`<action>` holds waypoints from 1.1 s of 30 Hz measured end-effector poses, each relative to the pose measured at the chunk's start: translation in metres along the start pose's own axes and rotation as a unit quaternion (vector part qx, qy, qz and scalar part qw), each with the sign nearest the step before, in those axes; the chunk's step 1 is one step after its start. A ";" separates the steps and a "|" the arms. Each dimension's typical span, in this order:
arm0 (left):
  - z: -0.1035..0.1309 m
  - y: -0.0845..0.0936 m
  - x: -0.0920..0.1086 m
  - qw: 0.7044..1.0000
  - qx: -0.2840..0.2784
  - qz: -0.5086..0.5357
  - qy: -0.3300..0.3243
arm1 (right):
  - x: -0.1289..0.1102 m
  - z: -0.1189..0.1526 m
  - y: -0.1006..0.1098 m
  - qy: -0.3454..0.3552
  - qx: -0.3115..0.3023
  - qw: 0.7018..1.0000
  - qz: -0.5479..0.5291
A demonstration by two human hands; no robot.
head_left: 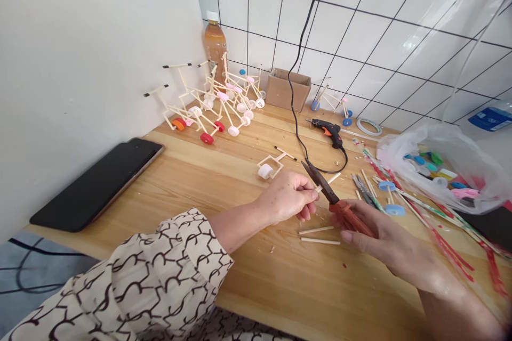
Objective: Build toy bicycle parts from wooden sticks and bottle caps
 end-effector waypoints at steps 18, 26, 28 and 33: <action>-0.002 -0.006 -0.010 1.000 -0.015 0.003 0.022 | 0.000 0.001 -0.004 0.058 0.005 0.985 0.161; -0.002 -0.007 -0.013 0.999 -0.007 -0.012 0.041 | -0.005 0.000 -0.007 0.057 -0.008 0.979 0.195; -0.002 -0.007 -0.013 0.999 -0.005 -0.016 0.043 | -0.006 0.000 -0.007 0.053 -0.008 0.978 0.204; -0.003 -0.007 -0.014 0.999 -0.005 -0.022 0.045 | -0.007 0.000 -0.007 0.046 -0.007 0.975 0.216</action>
Point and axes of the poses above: each hand's wrist, its own z-axis away from the middle knuckle, its own y-axis out of the back of the hand, x = y × z, the point moved 2 cm from there along -z, towards the middle knuckle, and after that the axes turned 14 degrees about x, right-handed, at the moved point
